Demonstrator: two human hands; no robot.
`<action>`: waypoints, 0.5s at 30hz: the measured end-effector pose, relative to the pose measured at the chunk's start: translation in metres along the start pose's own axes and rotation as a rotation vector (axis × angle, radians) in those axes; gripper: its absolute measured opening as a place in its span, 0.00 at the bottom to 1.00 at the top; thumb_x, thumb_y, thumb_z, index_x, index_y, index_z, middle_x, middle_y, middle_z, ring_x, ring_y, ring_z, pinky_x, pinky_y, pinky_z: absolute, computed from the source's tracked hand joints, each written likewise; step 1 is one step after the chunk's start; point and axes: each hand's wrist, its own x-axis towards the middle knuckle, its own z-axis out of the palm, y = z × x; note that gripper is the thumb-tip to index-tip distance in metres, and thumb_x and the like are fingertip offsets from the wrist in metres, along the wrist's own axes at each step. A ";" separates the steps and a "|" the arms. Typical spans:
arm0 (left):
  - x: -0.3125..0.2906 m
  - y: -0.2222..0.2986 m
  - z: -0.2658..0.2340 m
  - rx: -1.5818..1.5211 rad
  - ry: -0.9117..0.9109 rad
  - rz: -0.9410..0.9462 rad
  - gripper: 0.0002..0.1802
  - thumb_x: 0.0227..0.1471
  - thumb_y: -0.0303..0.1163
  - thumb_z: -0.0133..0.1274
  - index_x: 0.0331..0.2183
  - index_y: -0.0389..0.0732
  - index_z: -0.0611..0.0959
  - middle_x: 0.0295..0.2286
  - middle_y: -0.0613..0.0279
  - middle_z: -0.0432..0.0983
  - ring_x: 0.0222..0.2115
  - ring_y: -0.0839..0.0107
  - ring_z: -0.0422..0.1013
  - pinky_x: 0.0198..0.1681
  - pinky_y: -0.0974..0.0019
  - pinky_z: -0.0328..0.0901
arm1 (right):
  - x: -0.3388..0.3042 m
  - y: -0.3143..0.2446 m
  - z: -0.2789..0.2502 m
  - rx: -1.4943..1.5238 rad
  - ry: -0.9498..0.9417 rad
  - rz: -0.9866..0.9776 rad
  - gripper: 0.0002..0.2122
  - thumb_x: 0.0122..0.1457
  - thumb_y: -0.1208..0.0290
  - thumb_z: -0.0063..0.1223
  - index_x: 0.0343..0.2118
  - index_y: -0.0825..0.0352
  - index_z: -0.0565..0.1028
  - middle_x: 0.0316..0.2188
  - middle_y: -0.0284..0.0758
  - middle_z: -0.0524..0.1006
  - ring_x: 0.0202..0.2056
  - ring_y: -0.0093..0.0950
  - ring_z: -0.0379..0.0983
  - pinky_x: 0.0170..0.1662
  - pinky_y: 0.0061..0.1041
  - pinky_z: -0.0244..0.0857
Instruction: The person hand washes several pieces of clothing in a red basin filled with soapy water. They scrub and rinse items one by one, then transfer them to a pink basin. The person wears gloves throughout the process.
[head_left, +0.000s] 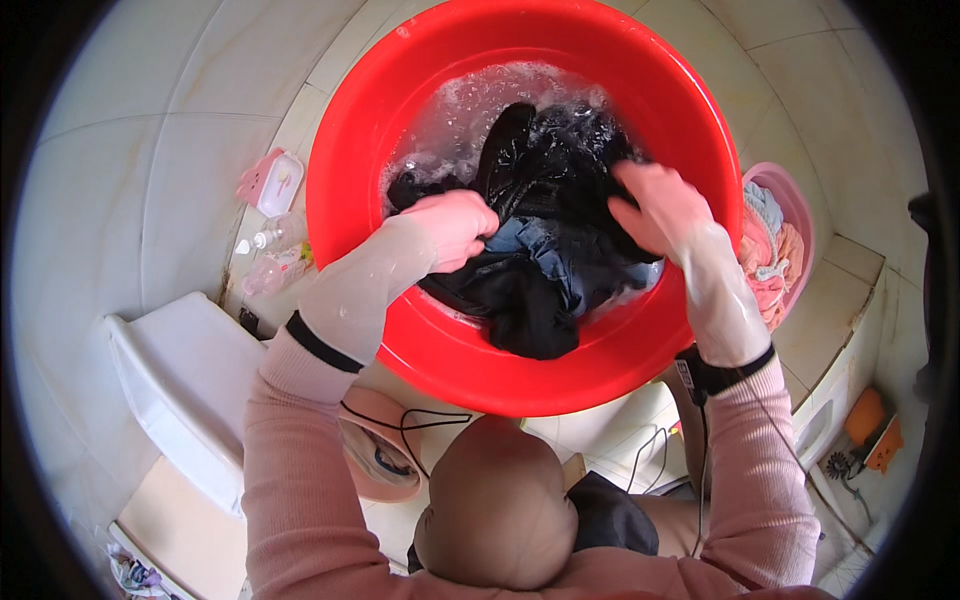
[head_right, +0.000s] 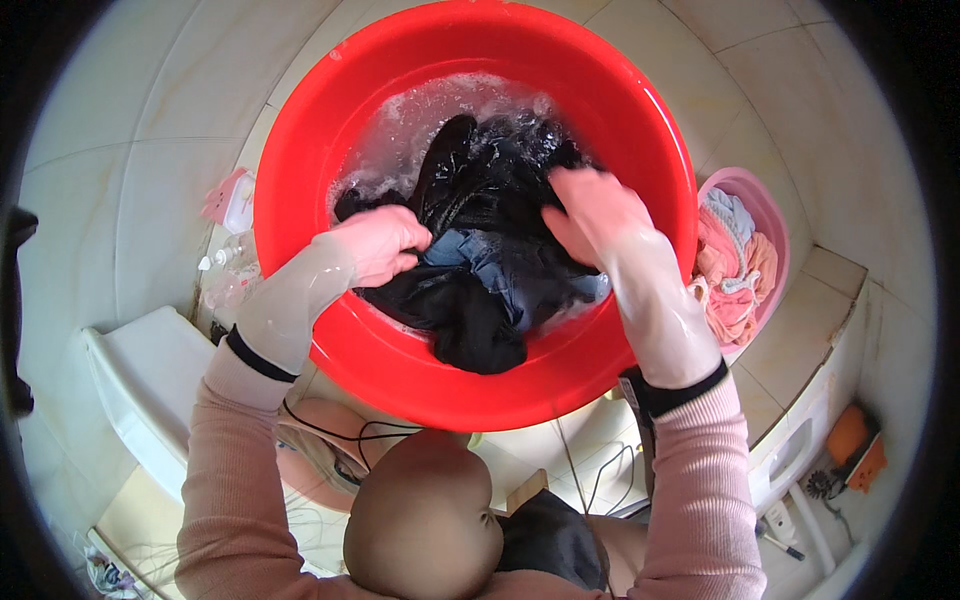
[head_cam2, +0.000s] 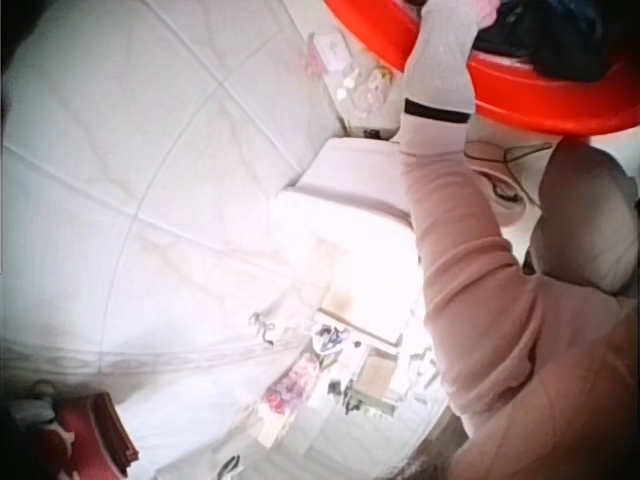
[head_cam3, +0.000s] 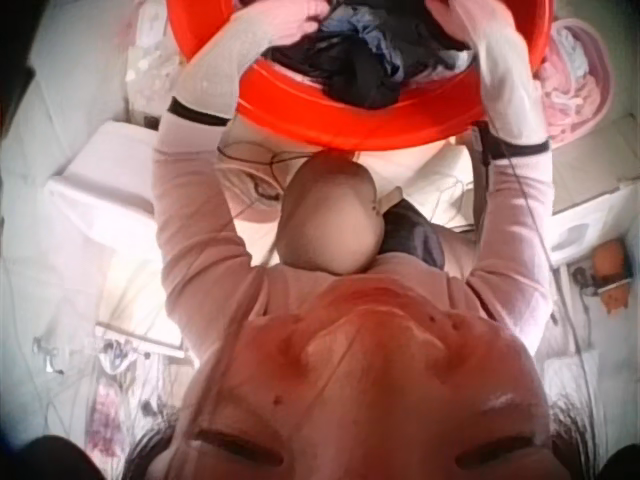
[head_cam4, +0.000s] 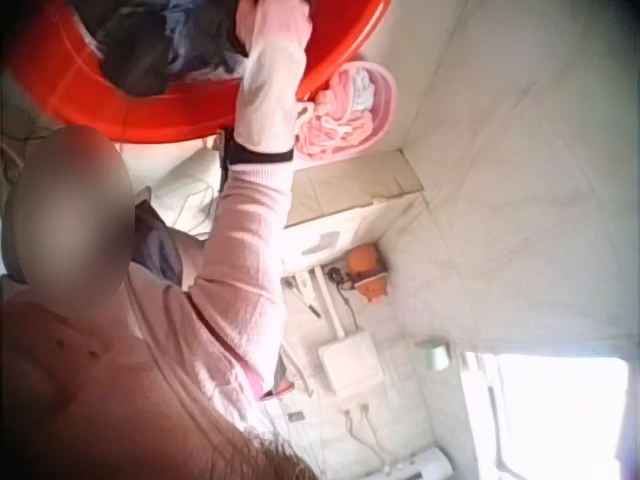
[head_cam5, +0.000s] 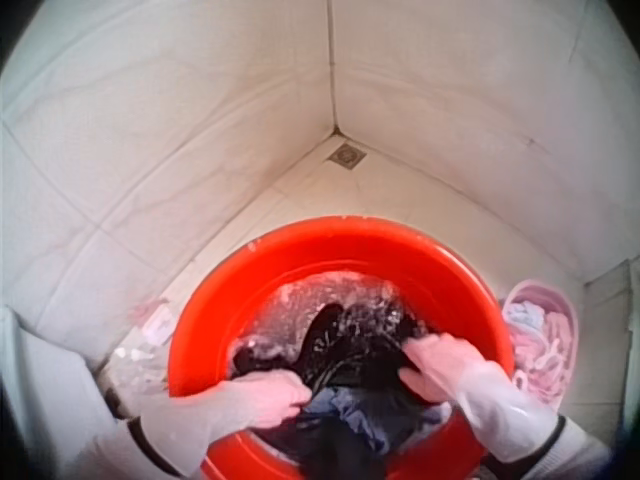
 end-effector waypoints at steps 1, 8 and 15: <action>0.002 0.000 0.007 0.304 -0.143 0.199 0.14 0.49 0.35 0.62 0.31 0.34 0.78 0.27 0.57 0.74 0.32 0.64 0.72 0.37 0.60 0.67 | 0.019 -0.006 0.004 -0.001 0.107 -0.054 0.18 0.57 0.68 0.51 0.50 0.66 0.70 0.46 0.49 0.75 0.48 0.48 0.71 0.52 0.41 0.66; 0.022 0.002 0.012 0.376 0.267 -0.257 0.26 0.49 0.44 0.63 0.40 0.32 0.75 0.36 0.48 0.76 0.44 0.56 0.73 0.46 0.55 0.67 | 0.132 -0.060 0.049 0.037 0.363 -0.233 0.31 0.45 0.86 0.51 0.54 0.54 0.71 0.61 0.36 0.67 0.64 0.40 0.56 0.65 0.31 0.55; 0.007 0.011 -0.026 -0.807 0.838 -0.037 0.09 0.57 0.32 0.51 0.36 0.36 0.78 0.34 0.59 0.78 0.34 0.73 0.69 0.40 0.64 0.66 | 0.108 -0.005 0.016 0.902 0.339 -0.306 0.12 0.45 0.87 0.56 0.31 0.66 0.70 0.48 0.34 0.76 0.52 0.33 0.69 0.54 0.28 0.63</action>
